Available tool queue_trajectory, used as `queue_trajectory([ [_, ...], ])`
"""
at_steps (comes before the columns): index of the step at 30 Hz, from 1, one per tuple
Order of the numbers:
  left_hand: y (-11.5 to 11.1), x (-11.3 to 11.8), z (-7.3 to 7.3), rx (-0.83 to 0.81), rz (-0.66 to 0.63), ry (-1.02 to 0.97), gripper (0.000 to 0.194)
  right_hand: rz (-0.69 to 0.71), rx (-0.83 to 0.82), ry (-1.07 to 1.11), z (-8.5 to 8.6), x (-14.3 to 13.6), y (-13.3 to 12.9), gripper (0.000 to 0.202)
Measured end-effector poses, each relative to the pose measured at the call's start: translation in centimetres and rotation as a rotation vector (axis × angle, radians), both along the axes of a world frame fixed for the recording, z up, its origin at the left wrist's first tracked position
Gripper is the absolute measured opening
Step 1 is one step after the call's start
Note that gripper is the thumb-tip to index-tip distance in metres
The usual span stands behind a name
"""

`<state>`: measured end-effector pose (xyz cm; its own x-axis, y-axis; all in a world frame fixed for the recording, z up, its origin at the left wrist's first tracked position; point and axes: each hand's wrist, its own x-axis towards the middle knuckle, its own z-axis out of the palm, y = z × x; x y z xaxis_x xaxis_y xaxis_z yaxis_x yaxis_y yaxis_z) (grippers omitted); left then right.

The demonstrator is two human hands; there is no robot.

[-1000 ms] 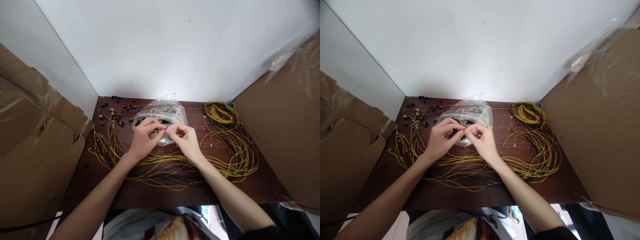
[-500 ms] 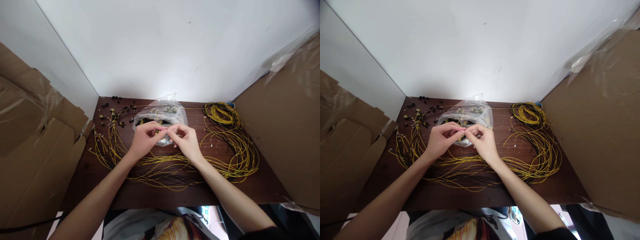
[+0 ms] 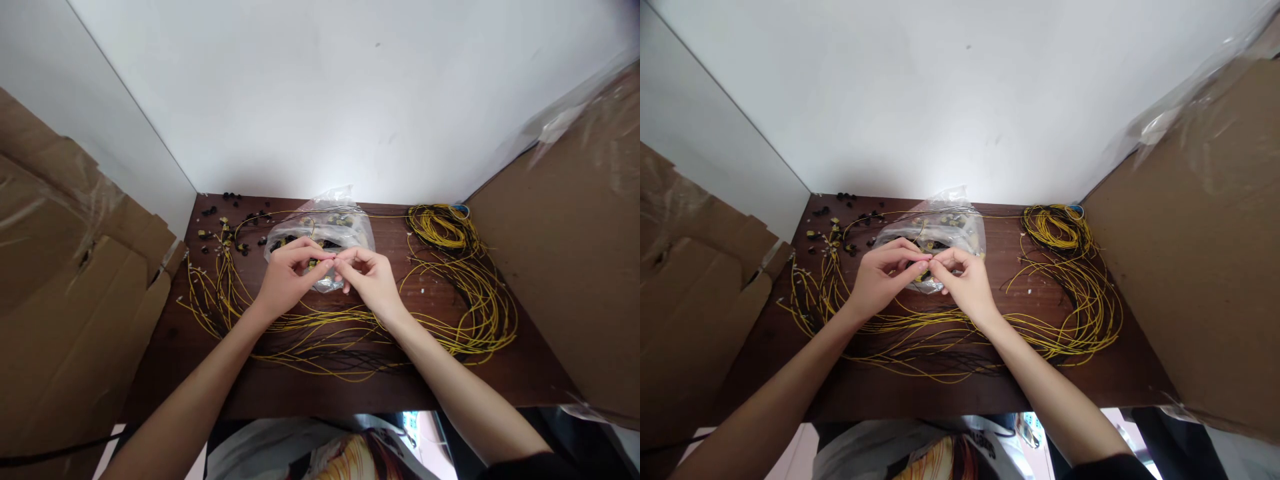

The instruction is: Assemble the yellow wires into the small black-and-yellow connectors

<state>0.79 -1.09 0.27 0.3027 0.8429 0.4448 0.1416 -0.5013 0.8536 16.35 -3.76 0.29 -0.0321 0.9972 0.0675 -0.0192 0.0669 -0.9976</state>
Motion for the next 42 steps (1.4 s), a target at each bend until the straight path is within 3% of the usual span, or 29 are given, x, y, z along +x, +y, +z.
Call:
queue_trajectory([
  [12, 0.14, -0.23, 0.07, -0.051, 0.002, 0.153, 0.012, -0.022, 0.075, -0.134, 0.12, -0.08, -0.17, 0.015],
  [26, 0.08, -0.11, 0.38, 0.028, 0.079, 0.141, 0.012, 0.136, -0.252, 0.206, 0.11, 0.23, 0.18, 0.025],
  [36, 0.02, 0.1, 0.34, -0.033, 0.096, 0.133, 0.012, 0.068, -0.16, 0.114, 0.23, -0.12, 0.07, 0.026],
  [42, 0.02, 0.16, 0.21, 0.011, 0.114, 0.165, 0.012, -0.035, 0.082, -0.159, -0.03, 0.03, 0.02, 0.017],
])
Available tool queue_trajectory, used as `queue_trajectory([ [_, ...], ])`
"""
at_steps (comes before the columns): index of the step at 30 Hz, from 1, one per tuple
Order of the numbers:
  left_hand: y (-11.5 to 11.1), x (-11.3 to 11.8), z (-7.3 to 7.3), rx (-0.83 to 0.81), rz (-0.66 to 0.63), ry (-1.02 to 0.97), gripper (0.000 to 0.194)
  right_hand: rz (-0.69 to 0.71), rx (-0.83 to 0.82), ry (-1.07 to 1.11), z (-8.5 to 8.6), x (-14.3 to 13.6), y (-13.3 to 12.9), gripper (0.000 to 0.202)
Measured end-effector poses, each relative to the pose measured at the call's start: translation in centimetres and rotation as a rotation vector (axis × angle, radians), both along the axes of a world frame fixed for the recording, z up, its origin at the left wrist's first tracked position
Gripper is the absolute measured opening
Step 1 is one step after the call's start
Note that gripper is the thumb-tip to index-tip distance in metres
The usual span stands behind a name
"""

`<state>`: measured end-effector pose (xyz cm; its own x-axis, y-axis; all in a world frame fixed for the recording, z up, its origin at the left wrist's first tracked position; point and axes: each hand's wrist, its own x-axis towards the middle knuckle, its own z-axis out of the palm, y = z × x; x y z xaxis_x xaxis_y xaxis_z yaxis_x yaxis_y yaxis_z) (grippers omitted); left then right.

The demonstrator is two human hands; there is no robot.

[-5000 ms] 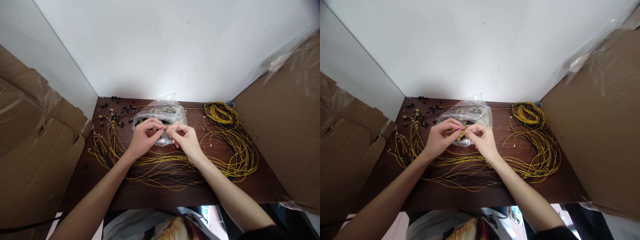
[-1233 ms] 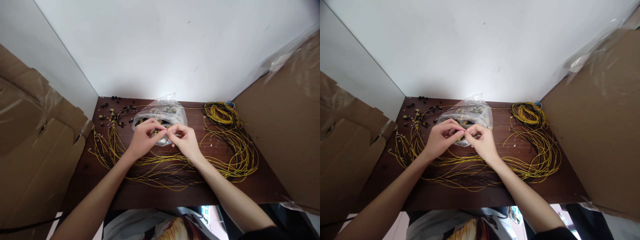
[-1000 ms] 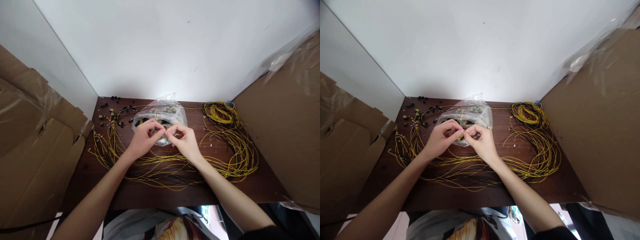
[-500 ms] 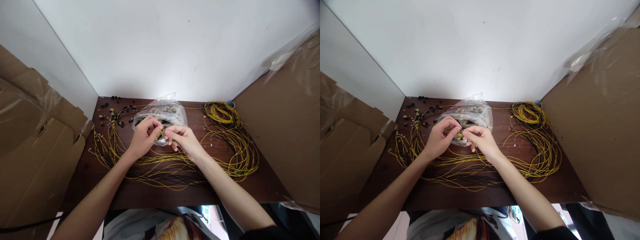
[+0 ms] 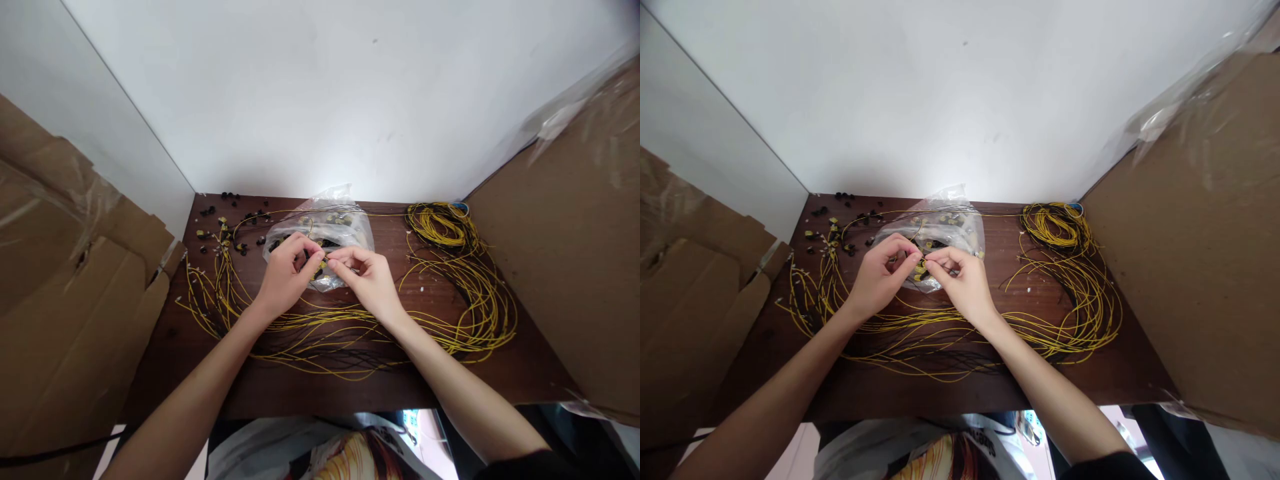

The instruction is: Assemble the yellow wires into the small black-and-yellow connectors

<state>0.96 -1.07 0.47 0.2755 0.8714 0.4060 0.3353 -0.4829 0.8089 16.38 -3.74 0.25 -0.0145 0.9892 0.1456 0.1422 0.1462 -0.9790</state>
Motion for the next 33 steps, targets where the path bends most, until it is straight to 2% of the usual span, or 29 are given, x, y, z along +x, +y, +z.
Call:
queue_trajectory([
  [3, -0.1, 0.1, -0.1, 0.031, -0.008, 0.014, 0.011, -0.024, 0.053, -0.092, -0.2, 0.1, 0.0, 0.017],
  [7, -0.3, 0.2, -0.2, 0.095, -0.025, 0.043, 0.011, -0.016, 0.058, -0.107, -0.3, 0.1, 0.0, 0.018],
  [16, -0.5, 0.4, -0.2, 0.065, -0.065, -0.03, 0.011, -0.016, 0.069, -0.071, 0.1, 0.0, -0.3, 0.017],
  [19, -0.6, 0.3, 0.0, 0.074, -0.074, -0.042, 0.01, 0.0, 0.007, 0.007, 0.3, -0.1, -0.2, 0.021],
  [26, -0.6, 0.1, 0.4, 0.109, -0.075, -0.049, 0.01, 0.106, -0.254, 0.252, 0.7, 0.0, 0.0, 0.026],
  [33, -0.6, 0.1, 0.3, 0.134, -0.075, -0.056, 0.007, 0.138, -0.338, 0.338, 0.8, 0.1, -0.1, 0.02],
])
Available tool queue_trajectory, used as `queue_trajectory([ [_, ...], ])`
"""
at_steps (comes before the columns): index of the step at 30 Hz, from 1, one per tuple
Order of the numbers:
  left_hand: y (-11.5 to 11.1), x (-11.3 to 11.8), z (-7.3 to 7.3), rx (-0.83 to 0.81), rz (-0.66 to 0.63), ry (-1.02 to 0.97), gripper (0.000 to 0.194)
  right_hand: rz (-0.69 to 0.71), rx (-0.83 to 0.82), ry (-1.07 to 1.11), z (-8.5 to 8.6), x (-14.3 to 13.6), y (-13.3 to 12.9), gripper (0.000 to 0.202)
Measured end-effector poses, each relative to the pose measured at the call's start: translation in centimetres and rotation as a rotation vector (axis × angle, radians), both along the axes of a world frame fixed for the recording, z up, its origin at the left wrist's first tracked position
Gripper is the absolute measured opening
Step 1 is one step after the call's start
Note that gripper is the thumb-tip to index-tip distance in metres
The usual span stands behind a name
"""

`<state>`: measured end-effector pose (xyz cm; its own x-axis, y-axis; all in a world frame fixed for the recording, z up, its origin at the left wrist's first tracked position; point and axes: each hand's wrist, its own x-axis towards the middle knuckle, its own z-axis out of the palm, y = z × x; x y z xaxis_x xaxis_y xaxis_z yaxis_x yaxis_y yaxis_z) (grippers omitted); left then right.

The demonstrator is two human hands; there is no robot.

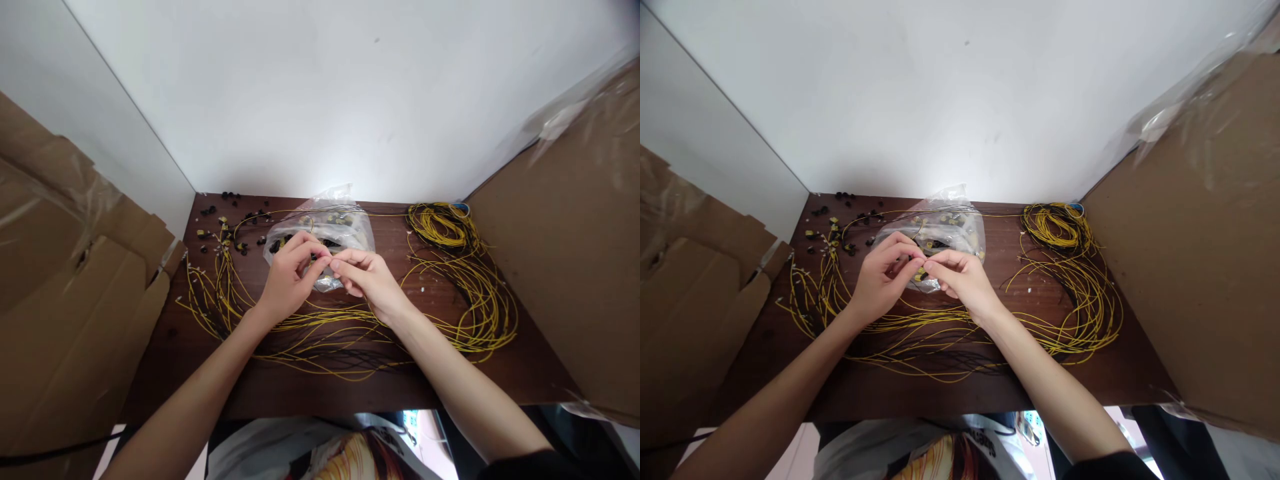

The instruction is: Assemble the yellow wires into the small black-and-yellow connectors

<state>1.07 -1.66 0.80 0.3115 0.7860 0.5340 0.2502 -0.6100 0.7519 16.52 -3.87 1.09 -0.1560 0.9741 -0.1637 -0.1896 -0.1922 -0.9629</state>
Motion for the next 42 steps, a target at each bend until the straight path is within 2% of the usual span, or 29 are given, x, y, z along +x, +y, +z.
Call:
queue_trajectory([
  [10, 0.04, 0.04, -0.08, 0.051, 0.027, 0.038, 0.007, -0.036, 0.076, -0.031, 0.08, -0.02, 0.04, 0.016],
  [24, 0.18, -0.05, -0.48, 0.166, 0.053, 0.082, 0.008, -0.022, 0.072, -0.042, -0.05, -0.06, 0.13, 0.021],
  [42, 0.19, -0.37, -0.64, 0.161, 0.039, 0.242, 0.012, -0.012, 0.151, -0.191, -0.64, 0.25, 0.41, 0.025],
])
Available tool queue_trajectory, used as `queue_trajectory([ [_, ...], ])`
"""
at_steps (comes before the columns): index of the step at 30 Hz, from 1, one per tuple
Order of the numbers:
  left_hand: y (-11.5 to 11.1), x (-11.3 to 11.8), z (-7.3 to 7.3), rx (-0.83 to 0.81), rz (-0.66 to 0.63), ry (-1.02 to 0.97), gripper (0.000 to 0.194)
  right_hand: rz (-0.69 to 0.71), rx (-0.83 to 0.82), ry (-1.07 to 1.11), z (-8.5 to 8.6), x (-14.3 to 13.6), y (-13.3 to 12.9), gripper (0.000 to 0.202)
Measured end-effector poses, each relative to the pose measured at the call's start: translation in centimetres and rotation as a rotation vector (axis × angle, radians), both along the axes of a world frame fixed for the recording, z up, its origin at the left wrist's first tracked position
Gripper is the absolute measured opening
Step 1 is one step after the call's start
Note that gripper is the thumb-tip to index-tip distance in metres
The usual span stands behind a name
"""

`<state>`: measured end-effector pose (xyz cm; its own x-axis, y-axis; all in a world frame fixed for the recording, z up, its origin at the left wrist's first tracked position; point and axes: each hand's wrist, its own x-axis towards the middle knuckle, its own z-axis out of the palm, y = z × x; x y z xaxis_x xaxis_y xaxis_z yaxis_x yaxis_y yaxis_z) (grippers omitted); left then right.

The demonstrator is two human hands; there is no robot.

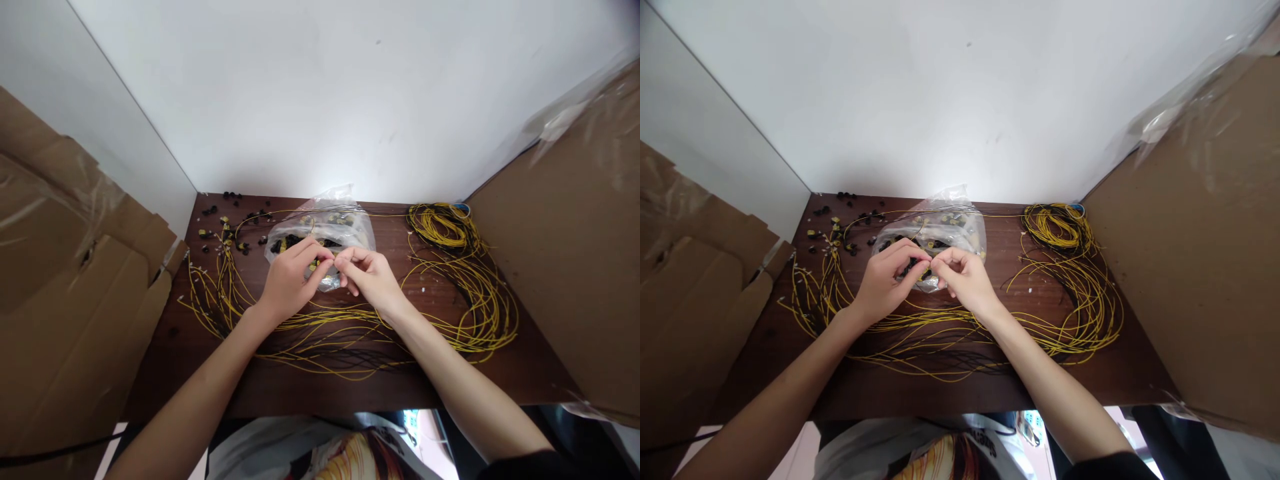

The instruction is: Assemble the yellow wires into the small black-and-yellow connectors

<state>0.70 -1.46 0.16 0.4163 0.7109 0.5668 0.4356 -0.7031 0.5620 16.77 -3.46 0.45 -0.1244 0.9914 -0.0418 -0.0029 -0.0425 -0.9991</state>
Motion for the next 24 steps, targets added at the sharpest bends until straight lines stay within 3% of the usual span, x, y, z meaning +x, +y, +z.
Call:
queue_trajectory([
  [9, 0.6, -0.8, -0.5, -0.097, 0.089, 0.452, 0.024, -0.117, 0.031, 0.077, -0.6, 0.6, 0.7, 0.027],
  [18, 0.9, -1.3, -0.6, -0.122, 0.055, 0.517, 0.014, -0.067, 0.112, -0.14, -1.2, 0.7, 0.5, 0.028],
  [24, 1.0, -1.3, -1.0, -0.095, 0.091, 0.543, 0.027, -0.042, 0.139, -0.326, -1.3, 0.8, 0.5, 0.023],
])
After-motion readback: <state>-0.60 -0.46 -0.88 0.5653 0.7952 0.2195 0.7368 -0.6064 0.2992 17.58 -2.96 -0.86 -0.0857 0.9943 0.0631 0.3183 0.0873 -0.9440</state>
